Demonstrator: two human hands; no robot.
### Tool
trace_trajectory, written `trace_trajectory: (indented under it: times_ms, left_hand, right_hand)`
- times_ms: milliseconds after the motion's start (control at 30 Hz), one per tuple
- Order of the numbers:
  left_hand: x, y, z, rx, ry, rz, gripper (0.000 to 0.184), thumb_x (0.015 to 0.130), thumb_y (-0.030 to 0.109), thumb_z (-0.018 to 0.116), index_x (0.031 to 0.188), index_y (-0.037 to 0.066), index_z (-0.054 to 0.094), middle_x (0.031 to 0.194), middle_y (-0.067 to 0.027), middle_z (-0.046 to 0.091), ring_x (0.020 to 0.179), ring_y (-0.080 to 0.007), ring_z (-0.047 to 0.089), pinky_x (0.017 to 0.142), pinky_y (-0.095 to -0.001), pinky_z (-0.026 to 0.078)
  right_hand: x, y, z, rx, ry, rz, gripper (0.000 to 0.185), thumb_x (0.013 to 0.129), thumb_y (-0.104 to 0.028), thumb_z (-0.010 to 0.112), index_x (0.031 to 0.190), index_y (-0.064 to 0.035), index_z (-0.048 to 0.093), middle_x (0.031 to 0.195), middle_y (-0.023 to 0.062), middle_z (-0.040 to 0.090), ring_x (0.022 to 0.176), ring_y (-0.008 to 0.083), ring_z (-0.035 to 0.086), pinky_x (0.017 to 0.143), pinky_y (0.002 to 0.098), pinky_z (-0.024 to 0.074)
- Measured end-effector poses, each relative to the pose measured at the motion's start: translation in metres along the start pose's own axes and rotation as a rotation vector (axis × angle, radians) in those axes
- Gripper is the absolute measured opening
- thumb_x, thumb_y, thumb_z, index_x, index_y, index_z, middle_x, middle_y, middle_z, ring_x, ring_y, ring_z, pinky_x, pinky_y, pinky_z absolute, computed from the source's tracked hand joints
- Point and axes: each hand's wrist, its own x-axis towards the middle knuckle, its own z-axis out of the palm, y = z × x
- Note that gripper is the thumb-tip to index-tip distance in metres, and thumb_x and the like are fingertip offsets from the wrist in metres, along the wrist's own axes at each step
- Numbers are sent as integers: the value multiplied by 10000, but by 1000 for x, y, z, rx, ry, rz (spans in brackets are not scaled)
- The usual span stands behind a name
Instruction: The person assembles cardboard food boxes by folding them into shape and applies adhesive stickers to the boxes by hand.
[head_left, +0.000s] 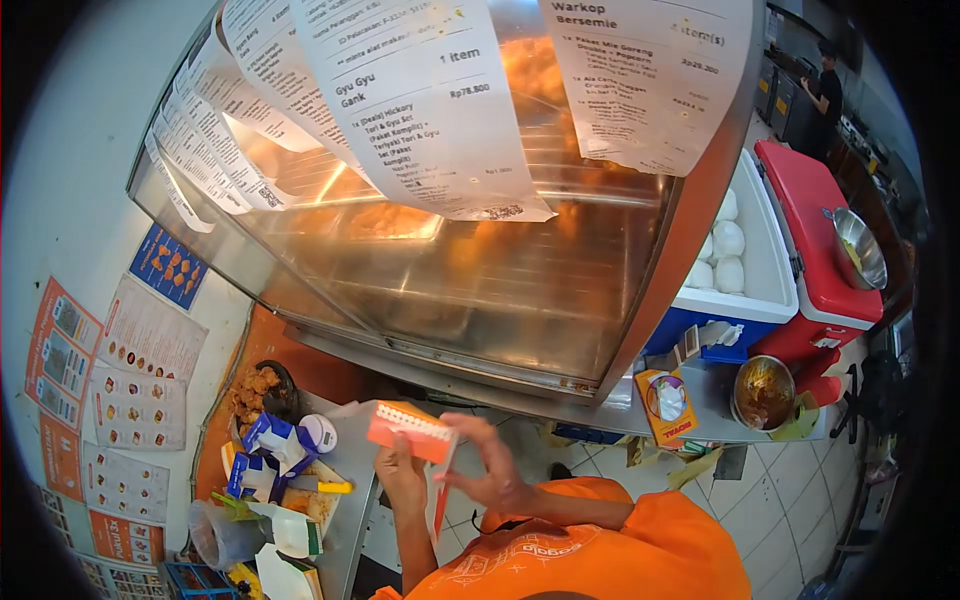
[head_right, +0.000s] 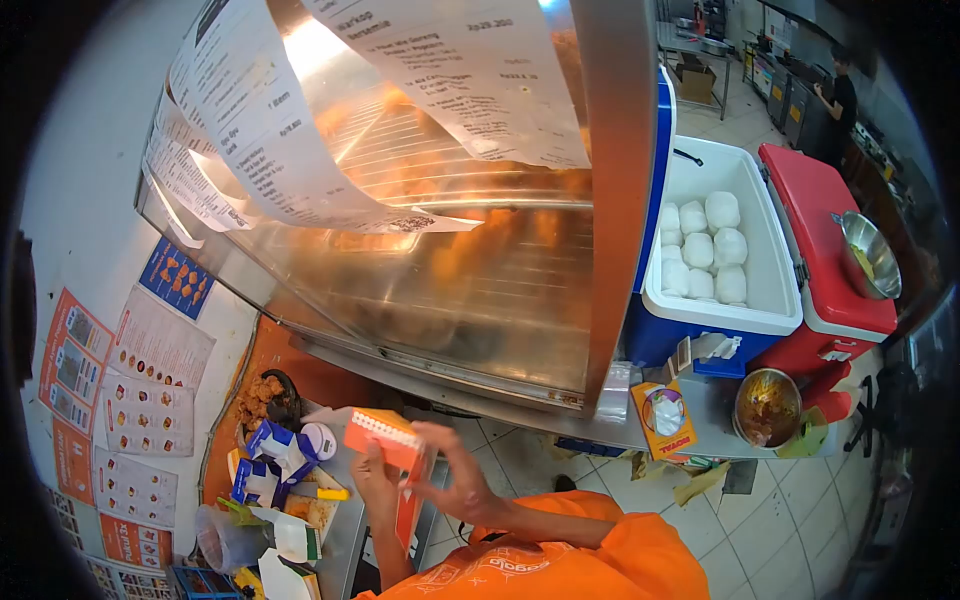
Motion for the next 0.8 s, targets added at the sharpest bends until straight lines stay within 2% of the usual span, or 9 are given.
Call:
trace_trajectory:
  times_ms: [100, 167, 267, 333, 467, 567, 633, 733, 800]
  left_hand:
    - [-9, -3, -2, 290, -120, 57, 257, 977, 260, 616, 940, 7, 647, 777, 30, 610, 651, -29, 499, 568, -212, 371]
    - [-5, -22, -10, 297, -44, 91, 238, 970, 247, 628, 903, 18, 640, 777, 39, 605, 635, -22, 469, 557, -208, 352]
    - [3, -17, -21, 90, -63, 39, 223, 973, 198, 614, 1033, -14, 648, 932, -67, 680, 812, -113, 648, 729, -259, 524]
    - [9, -6, -19, -47, 19, -29, 207, 965, 222, 631, 923, 20, 631, 795, 19, 615, 637, -31, 491, 553, -201, 367]
    - [5, -13, -32, 218, -122, -110, 186, 964, 189, 626, 990, 5, 636, 826, -11, 642, 658, -53, 545, 571, -209, 404]
    - [-3, -6, -10, -101, -145, -211, 168, 969, 122, 592, 1050, -11, 655, 934, -59, 689, 814, -106, 646, 729, -251, 518]
    - [-6, -7, -16, 240, -293, -149, 148, 936, 99, 618, 1024, -9, 670, 915, -51, 695, 791, -93, 639, 702, -239, 500]
    - [4, -22, -64, 417, -502, -296, 170, 906, 20, 592, 1054, -5, 671, 957, -72, 700, 867, -98, 625, 749, -257, 492]
    - [3, -4, -59, 610, -605, -278, 186, 903, 11, 570, 1062, -11, 664, 943, -89, 702, 851, -119, 628, 755, -275, 493]
  right_hand:
    - [2, 17, 6, 449, 261, 87, 585, 852, -76, 737, 1327, -17, 400, 1448, 221, 412, 1317, 312, 475, 1026, 387, 431]
    - [5, 14, -6, 502, 241, 133, 443, 893, 3, 666, 1282, -31, 457, 1446, 273, 401, 1334, 283, 460, 1044, 378, 421]
    - [13, 4, -24, 94, -102, 70, 355, 877, -25, 692, 1211, -18, 570, 1448, 264, 416, 1330, 311, 469, 1047, 384, 417]
    - [18, -8, -26, 10, -359, 87, 245, 840, -68, 736, 1079, -54, 685, 1455, 247, 424, 1305, 353, 490, 1035, 399, 419]
    - [7, 7, -15, -260, -201, -95, 220, 827, -114, 749, 1039, -80, 699, 1453, 200, 432, 1225, 387, 501, 986, 416, 439]
    - [-3, 17, -11, -395, -92, -128, 220, 810, -131, 763, 1016, -81, 705, 1413, 195, 457, 1198, 374, 496, 979, 419, 427]
    - [-6, 18, -11, -392, -112, 87, 301, 788, -128, 773, 1079, -118, 697, 1401, 177, 462, 1178, 353, 499, 982, 422, 409]
    - [6, 14, -22, -155, -288, 98, 419, 764, -138, 796, 1160, -142, 658, 1384, 175, 477, 1207, 320, 488, 985, 421, 430]
    - [19, -1, -23, -374, -278, 4, 404, 803, -175, 764, 1184, -134, 636, 1374, 164, 482, 1212, 306, 483, 990, 418, 427]
